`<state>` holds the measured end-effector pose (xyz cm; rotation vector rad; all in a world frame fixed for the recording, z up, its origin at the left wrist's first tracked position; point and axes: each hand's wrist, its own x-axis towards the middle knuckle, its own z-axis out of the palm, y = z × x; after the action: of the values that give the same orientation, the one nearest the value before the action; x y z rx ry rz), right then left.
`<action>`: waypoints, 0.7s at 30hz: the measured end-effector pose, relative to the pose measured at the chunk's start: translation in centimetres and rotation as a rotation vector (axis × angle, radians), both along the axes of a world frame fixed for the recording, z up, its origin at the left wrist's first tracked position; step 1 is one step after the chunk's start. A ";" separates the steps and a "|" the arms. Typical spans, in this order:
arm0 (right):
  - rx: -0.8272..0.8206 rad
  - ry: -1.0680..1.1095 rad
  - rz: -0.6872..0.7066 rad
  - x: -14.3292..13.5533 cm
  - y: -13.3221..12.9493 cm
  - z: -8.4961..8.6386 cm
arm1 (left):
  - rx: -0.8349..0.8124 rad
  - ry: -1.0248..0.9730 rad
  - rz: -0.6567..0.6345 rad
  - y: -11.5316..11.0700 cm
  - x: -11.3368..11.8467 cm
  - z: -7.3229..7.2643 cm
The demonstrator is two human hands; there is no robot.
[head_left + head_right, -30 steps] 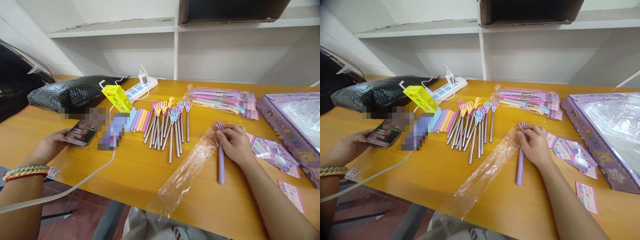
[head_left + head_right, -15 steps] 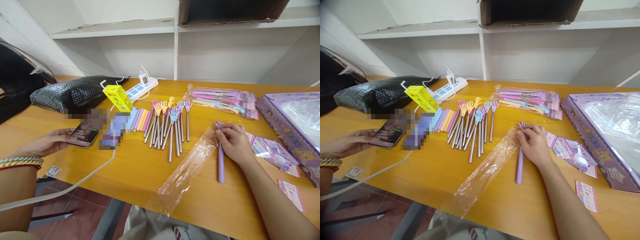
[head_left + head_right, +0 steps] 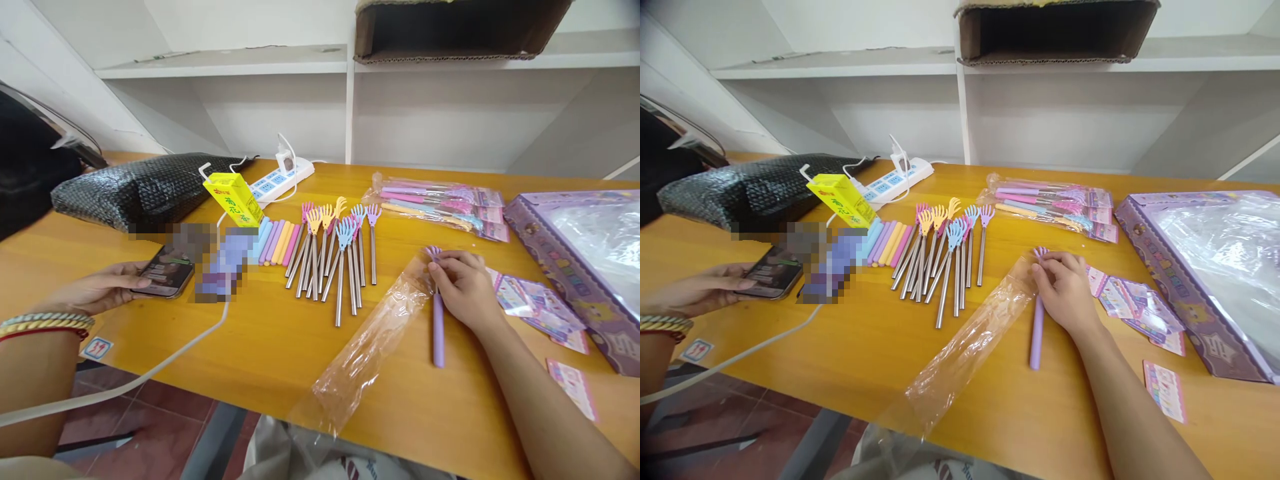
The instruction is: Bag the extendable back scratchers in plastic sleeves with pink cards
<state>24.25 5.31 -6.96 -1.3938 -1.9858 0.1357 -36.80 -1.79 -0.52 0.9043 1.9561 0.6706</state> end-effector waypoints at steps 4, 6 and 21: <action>0.010 0.001 -0.007 -0.1 -0.1 0.2 | -0.065 -0.175 0.061 -0.2 -1.6 -0.5; 0.008 0.000 -0.006 -0.2 -0.1 0.3 | -0.056 -0.190 0.108 -0.2 -2.1 -0.7; 0.002 -0.016 -0.012 -0.4 -0.3 0.3 | 0.015 -0.225 0.201 -0.5 -0.1 -0.2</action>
<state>23.90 5.05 -6.69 -1.4100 -1.9900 0.1172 -36.93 -2.26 -0.72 0.6158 1.8553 0.8649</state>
